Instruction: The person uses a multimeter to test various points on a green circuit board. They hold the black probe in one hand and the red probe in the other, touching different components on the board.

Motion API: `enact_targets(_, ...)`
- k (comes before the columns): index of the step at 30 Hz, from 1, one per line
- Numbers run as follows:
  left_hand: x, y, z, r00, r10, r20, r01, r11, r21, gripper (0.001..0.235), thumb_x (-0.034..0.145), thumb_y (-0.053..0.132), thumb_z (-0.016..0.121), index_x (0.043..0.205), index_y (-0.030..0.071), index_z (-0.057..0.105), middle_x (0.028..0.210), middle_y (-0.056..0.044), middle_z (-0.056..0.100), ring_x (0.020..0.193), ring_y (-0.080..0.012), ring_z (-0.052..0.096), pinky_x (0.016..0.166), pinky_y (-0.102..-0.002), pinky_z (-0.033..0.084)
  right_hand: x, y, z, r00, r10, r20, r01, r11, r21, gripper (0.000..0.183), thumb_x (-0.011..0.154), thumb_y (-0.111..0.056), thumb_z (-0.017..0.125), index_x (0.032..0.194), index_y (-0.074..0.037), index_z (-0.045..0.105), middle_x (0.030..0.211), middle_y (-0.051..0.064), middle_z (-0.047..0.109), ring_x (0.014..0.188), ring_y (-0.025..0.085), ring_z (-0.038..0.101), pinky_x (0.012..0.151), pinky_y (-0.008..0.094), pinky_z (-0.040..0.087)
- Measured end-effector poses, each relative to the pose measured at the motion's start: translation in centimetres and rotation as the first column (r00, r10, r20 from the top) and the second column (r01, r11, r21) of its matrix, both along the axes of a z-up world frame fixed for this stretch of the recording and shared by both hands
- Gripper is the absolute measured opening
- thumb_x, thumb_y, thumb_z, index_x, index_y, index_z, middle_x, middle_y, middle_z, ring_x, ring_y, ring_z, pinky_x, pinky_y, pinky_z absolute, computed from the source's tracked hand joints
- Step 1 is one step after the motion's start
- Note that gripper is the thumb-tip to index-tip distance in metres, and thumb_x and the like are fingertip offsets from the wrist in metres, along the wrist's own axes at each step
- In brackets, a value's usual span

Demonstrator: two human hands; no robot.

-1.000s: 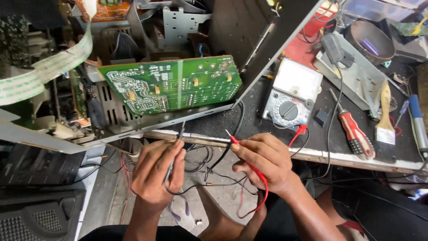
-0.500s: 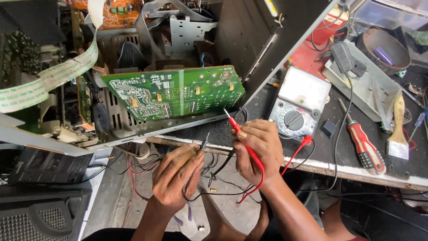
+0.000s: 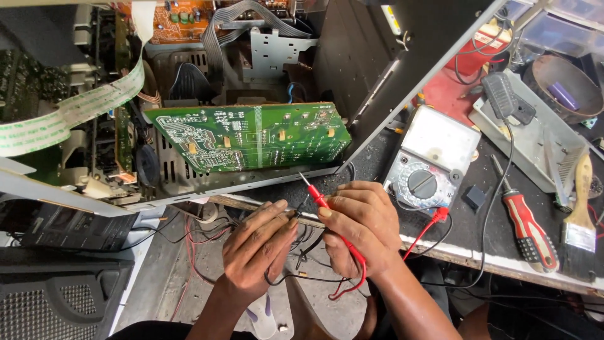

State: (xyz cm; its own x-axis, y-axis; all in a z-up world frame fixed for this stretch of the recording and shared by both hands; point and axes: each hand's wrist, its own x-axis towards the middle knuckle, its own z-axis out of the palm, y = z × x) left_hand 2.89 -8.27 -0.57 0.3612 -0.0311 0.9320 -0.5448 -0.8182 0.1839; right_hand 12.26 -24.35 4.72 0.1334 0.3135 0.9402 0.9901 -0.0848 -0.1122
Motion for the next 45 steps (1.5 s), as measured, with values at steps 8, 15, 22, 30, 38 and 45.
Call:
enact_targets(8,0.0,-0.5,0.4,0.999,-0.001,-0.049,0.000,1.000,-0.027,0.015,0.097,0.001,0.071,0.111,-0.002,0.074,0.107,-0.019,0.077,0.102,-0.0322,0.079,0.091,-0.042,0.069,0.7,-0.4,-0.8,0.999,-0.028,-0.021,0.030,0.994,0.102,0.032,0.107,-0.024,0.047,0.097,0.000,0.065,0.083,0.016,0.065,0.072,0.030,0.066,0.074,0.042,0.060)
enact_targets(15,0.7,0.3,0.9,1.000,0.010,0.018,-0.010,0.999,-0.033,0.022,0.094,-0.003,0.076,0.116,-0.002,0.071,0.103,-0.018,0.076,0.093,-0.0299,0.079,0.083,-0.036,0.070,1.6,-1.5,-1.5,0.993,0.000,-0.114,0.013,0.994,0.111,0.012,0.104,-0.017,0.060,0.113,-0.009,0.061,0.098,0.012,0.067,0.089,0.028,0.070,0.088,0.042,0.063)
enact_targets(22,1.2,1.2,1.0,0.992,0.082,0.092,-0.068,0.987,-0.149,0.031,0.090,-0.013,0.078,0.118,-0.004,0.067,0.104,-0.017,0.076,0.093,-0.0258,0.074,0.080,-0.029,0.069,2.3,-0.2,-1.9,0.998,0.001,0.070,-0.012,0.987,0.160,0.019,0.108,-0.024,0.054,0.113,-0.007,0.062,0.095,0.012,0.065,0.085,0.025,0.066,0.080,0.039,0.067)
enact_targets(30,0.1,1.7,7.4,0.988,0.152,-0.031,-0.152,0.988,-0.003,0.023,0.099,-0.002,0.072,0.119,-0.010,0.066,0.108,-0.021,0.076,0.091,-0.0299,0.074,0.083,-0.039,0.064,1.4,0.1,-0.9,0.998,-0.046,0.045,0.045,0.999,0.029,0.016,0.104,-0.010,0.057,0.116,-0.001,0.062,0.104,0.019,0.064,0.090,0.033,0.071,0.084,0.043,0.066)
enact_targets(38,1.1,1.2,9.0,0.981,0.180,-0.069,-0.179,0.984,0.019,0.026,0.101,-0.001,0.073,0.123,-0.010,0.066,0.110,-0.018,0.075,0.093,-0.0294,0.070,0.085,-0.039,0.063,1.7,0.4,-0.4,0.999,-0.023,0.042,0.021,0.999,0.031,0.017,0.103,-0.006,0.060,0.113,0.006,0.066,0.107,0.023,0.068,0.092,0.037,0.075,0.083,0.045,0.068)
enact_targets(45,1.7,0.8,8.8,0.981,0.191,-0.038,-0.190,0.981,0.039,0.025,0.100,-0.003,0.075,0.122,-0.011,0.066,0.110,-0.019,0.075,0.091,-0.0287,0.070,0.081,-0.038,0.062,1.9,0.1,0.0,0.999,-0.013,0.051,0.011,1.000,0.025,0.019,0.104,-0.005,0.060,0.117,0.008,0.063,0.108,0.025,0.067,0.093,0.037,0.075,0.084,0.046,0.068)
